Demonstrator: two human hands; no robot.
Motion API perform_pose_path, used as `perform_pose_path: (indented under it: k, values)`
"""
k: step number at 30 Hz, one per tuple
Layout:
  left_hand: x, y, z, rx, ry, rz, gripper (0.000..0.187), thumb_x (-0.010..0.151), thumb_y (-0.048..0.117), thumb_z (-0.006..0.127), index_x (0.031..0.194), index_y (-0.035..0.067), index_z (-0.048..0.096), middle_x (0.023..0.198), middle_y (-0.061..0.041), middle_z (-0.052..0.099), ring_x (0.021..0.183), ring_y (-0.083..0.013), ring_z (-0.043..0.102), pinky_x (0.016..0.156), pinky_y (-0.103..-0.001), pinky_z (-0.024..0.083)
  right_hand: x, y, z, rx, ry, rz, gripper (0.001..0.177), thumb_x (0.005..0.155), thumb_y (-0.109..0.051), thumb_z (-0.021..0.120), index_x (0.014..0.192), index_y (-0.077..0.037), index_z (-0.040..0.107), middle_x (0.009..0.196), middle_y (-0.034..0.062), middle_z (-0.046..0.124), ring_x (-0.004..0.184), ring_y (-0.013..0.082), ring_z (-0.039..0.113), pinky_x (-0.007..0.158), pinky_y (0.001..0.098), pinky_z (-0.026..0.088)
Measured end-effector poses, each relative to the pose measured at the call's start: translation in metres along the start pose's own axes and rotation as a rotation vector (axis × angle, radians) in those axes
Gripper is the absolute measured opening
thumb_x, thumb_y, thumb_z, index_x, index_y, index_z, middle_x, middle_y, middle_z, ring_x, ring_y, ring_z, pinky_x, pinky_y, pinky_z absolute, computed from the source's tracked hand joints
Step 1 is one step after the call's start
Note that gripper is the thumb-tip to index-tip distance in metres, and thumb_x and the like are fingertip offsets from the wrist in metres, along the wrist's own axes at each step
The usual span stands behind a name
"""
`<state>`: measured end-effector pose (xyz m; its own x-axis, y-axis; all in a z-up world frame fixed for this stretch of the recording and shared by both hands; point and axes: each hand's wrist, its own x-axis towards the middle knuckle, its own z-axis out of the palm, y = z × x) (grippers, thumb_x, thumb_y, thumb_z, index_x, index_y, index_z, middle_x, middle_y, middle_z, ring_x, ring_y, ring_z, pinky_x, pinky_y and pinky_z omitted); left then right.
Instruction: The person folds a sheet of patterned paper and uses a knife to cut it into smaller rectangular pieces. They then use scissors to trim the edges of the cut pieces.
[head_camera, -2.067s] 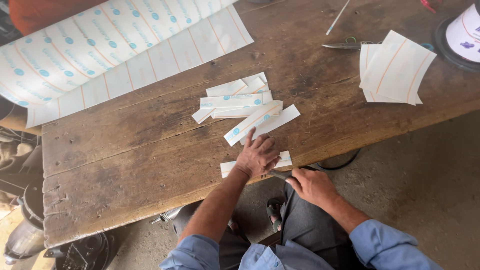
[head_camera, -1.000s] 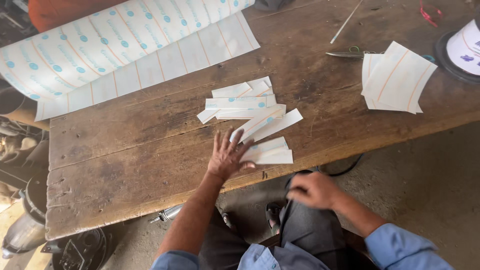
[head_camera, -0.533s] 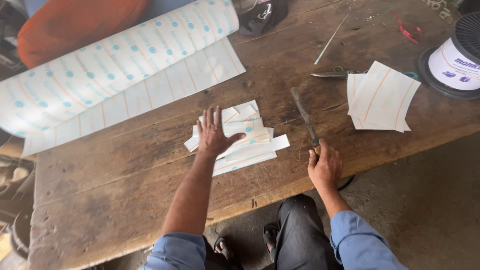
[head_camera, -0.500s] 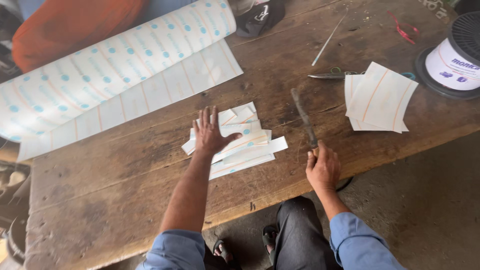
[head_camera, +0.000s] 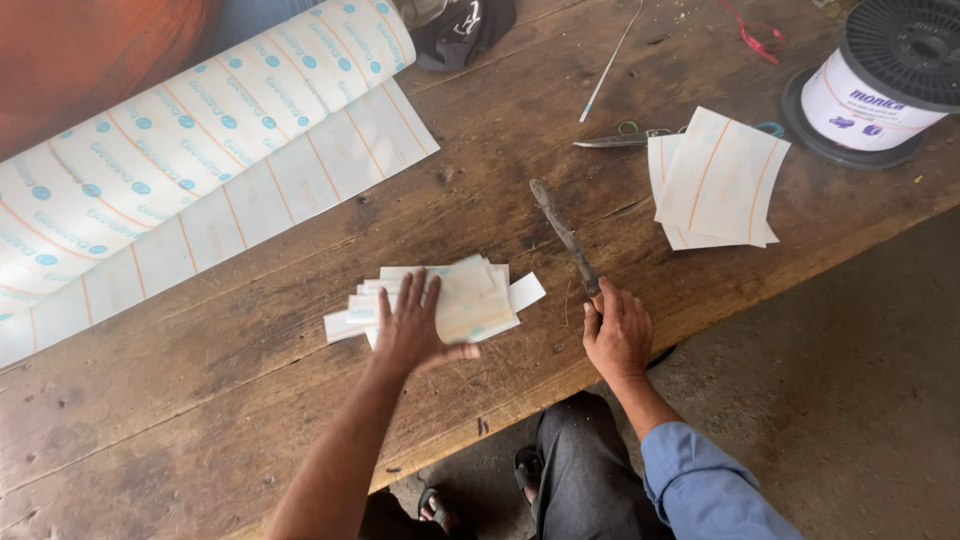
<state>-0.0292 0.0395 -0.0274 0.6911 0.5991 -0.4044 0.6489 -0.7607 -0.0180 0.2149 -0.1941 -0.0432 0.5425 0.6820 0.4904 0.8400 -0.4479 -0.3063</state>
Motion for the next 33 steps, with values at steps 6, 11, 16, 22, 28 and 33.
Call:
perform_pose_path:
  k: [6,11,16,22,28,33]
  values:
    - [-0.064,0.023,0.043,-0.25,0.248,0.008,0.142,0.064,0.091,0.059,0.173,0.012,0.015,0.172,-0.013,0.023,0.156,-0.0315,0.025,0.134,-0.058,0.022,0.0,-0.006,-0.004,-0.02,-0.019,-0.015,0.047,0.095,-0.026,0.07,0.135,-0.006,0.058,0.104,0.0143,0.063,0.097,0.0345,0.062,0.081,0.0518,0.051]
    - [-0.042,0.005,0.006,-0.028,0.216,-0.063,0.152,0.055,0.094,0.072,0.163,0.011,0.005,0.171,-0.017,0.001,0.158,-0.0354,0.002,0.124,-0.064,0.009,-0.006,-0.005,-0.002,-0.088,-0.027,-0.033,0.046,0.094,-0.027,0.07,0.134,-0.007,0.058,0.105,0.0139,0.063,0.097,0.0341,0.063,0.081,0.0512,0.052]
    - [-0.013,-0.007,-0.032,-0.08,0.206,-0.023,0.159,0.045,0.092,0.073,0.166,0.017,0.004,0.173,-0.01,0.002,0.158,-0.0306,0.004,0.126,-0.059,0.009,-0.004,-0.004,-0.002,-0.066,-0.015,-0.035,0.046,0.096,-0.027,0.068,0.136,-0.006,0.058,0.105,0.0146,0.062,0.097,0.0334,0.062,0.08,0.0506,0.051]
    - [-0.034,0.02,0.001,-0.115,0.17,0.019,0.145,0.056,0.093,0.073,0.161,0.014,0.013,0.17,-0.011,0.009,0.157,-0.0298,0.01,0.123,-0.06,0.016,-0.003,-0.003,-0.001,-0.036,-0.001,-0.023,0.045,0.093,-0.025,0.07,0.134,-0.01,0.059,0.103,0.0101,0.061,0.097,0.0322,0.062,0.079,0.05,0.05]
    - [-0.083,0.011,0.043,-0.16,0.409,-0.016,0.113,0.073,0.072,0.076,0.159,0.014,0.032,0.147,-0.014,0.058,0.131,-0.0282,0.06,0.11,-0.05,0.053,0.002,-0.002,-0.004,-0.031,-0.057,-0.047,0.046,0.092,-0.023,0.071,0.135,-0.01,0.058,0.102,0.0101,0.061,0.097,0.0305,0.062,0.08,0.049,0.05]
    - [-0.119,-0.018,0.059,-0.214,0.428,-0.137,0.091,0.081,0.057,0.077,0.153,0.014,0.039,0.134,-0.015,0.066,0.117,-0.0306,0.067,0.097,-0.05,0.057,0.015,-0.002,-0.003,-0.043,-0.096,-0.056,0.046,0.094,-0.025,0.069,0.136,-0.011,0.058,0.103,0.0102,0.061,0.097,0.0298,0.062,0.081,0.0484,0.05]
